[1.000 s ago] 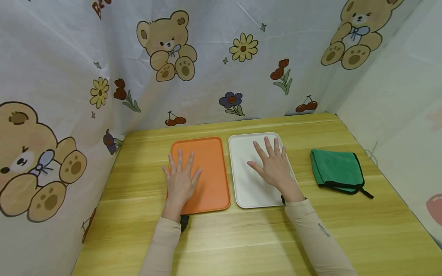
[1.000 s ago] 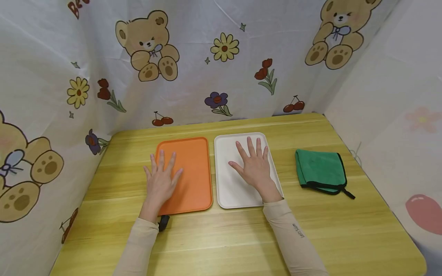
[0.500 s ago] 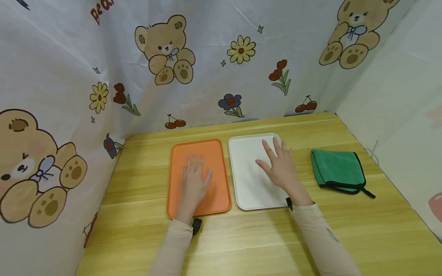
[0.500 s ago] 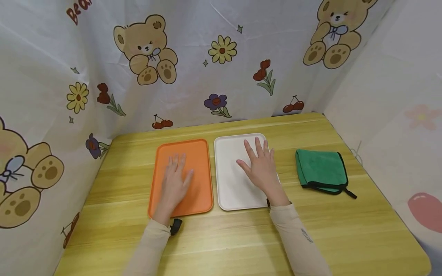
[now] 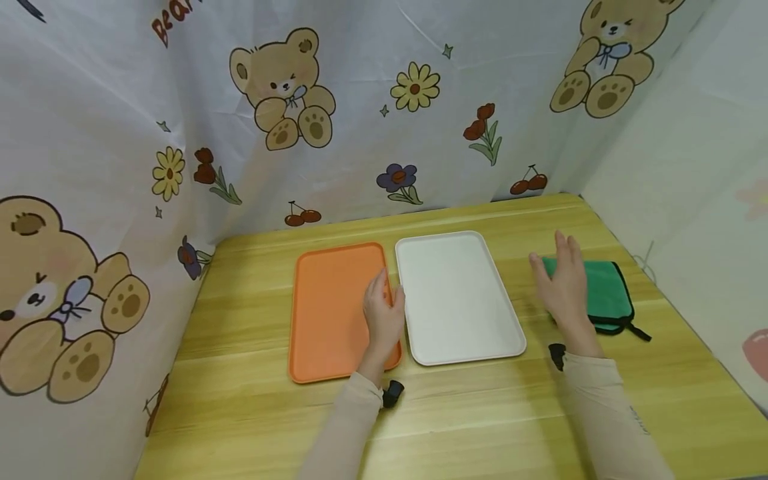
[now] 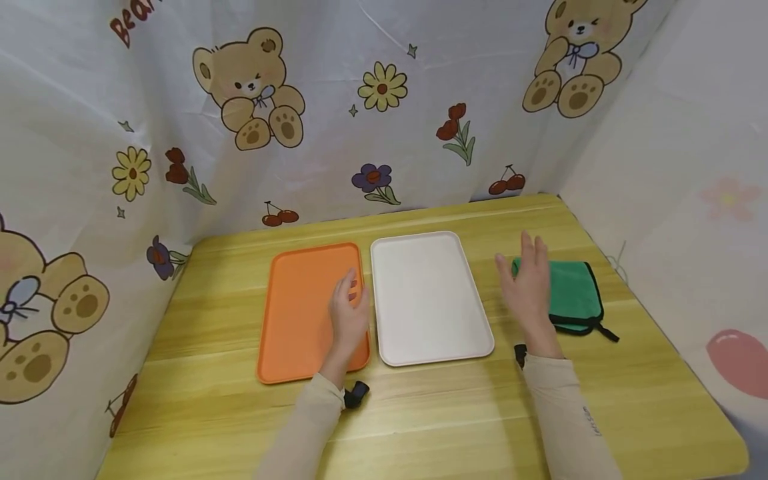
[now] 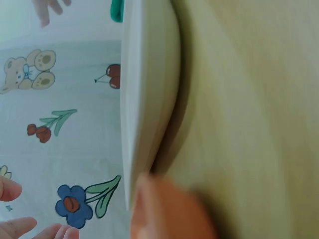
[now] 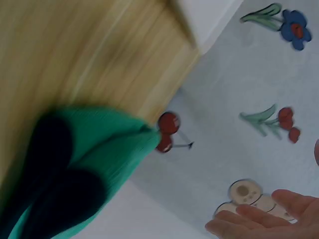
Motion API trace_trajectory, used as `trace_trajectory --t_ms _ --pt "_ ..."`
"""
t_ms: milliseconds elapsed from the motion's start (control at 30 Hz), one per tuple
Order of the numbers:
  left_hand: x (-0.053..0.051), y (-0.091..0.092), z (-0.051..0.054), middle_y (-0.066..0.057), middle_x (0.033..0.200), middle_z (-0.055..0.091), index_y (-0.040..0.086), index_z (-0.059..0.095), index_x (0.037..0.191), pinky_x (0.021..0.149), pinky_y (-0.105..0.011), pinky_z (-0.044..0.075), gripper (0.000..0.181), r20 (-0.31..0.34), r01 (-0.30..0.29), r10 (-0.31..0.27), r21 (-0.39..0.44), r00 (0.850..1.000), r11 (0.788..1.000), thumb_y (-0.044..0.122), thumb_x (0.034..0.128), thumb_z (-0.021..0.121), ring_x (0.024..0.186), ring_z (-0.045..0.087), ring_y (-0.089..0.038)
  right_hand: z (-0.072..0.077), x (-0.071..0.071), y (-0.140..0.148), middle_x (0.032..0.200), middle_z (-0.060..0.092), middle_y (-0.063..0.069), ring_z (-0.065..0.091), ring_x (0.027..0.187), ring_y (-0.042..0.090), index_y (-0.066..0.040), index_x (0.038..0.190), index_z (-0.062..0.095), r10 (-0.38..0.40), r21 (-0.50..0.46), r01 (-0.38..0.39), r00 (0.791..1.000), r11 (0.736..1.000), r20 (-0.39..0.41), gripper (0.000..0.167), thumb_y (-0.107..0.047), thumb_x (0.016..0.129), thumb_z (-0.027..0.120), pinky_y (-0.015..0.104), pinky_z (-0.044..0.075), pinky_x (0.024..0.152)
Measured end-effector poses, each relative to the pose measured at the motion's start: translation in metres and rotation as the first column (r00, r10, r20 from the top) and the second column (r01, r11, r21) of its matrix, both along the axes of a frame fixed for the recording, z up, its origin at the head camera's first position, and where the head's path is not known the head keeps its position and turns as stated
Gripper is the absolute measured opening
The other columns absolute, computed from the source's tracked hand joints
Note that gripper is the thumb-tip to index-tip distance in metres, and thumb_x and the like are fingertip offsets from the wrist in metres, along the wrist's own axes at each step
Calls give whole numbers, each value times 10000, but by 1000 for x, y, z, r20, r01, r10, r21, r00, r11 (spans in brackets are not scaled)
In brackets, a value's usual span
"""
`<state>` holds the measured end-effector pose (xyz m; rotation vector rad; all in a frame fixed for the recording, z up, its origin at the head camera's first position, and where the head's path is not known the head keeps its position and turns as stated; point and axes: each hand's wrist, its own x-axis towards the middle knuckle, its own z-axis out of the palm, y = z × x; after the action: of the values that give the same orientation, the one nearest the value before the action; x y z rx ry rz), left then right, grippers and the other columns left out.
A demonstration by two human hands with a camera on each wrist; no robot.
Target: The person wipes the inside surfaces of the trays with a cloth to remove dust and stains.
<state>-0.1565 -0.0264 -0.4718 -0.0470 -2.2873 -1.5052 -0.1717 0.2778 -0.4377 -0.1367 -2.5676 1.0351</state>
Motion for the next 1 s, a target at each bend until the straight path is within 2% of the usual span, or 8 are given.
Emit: trace_trajectory --t_ms 200,300,433,567,733,900,1000 --pt "-2 25 -13 -228 1305 568 -11 514 1383 941 -529 459 463 122 3 -10 57 992 998 94 939 589 1175 526 -390 -9 5 45 1588 109 302 120 1437 534 -26 1555 190 -108 -24 108 994 994 16 657 -339 1035 441 703 153 1109" --pt "-3 35 -21 -197 1356 549 4 517 1383 1016 -536 413 464 179 -20 12 45 984 999 111 937 588 1257 482 -377 -13 10 61 1588 87 309 91 1439 539 -24 1555 185 -134 -33 135 990 990 50 658 -361 1039 416 710 135 1108" --pt "-4 42 -28 -180 1370 545 20 526 1375 1054 -549 370 454 216 -53 45 35 975 998 113 934 581 1290 458 -378 -20 16 75 1571 95 343 96 1428 557 19 1540 197 -156 -19 158 984 987 83 662 -369 1040 395 709 134 1108" --pt "-5 43 -34 -183 1349 559 31 544 1358 1036 -551 388 435 218 -93 88 12 972 996 94 929 581 1274 472 -381 -32 16 80 1553 115 372 112 1420 566 48 1525 218 -172 7 173 978 985 120 670 -371 1036 403 700 155 1108" --pt "-9 41 -39 -177 1336 574 39 550 1354 1017 -535 408 434 195 -109 116 -47 974 993 73 922 582 1251 494 -375 -42 10 81 1541 91 399 86 1387 623 1 1543 205 -176 85 161 960 983 218 728 -479 1021 372 764 163 1045" --pt "-13 41 -41 -173 1313 603 30 570 1333 994 -505 428 436 165 -105 128 -141 978 984 20 899 601 1186 529 -383 -46 0 86 1513 40 447 54 1298 741 -39 1553 191 -172 191 115 934 975 314 811 -603 987 331 820 104 990" --pt "-14 43 -42 -188 1274 619 11 592 1304 964 -496 444 433 141 -109 139 -198 980 974 -28 873 610 1134 546 -390 -49 -4 89 1499 -31 468 3 1268 774 -66 1565 142 -154 213 74 908 974 389 872 -667 958 319 852 63 961"
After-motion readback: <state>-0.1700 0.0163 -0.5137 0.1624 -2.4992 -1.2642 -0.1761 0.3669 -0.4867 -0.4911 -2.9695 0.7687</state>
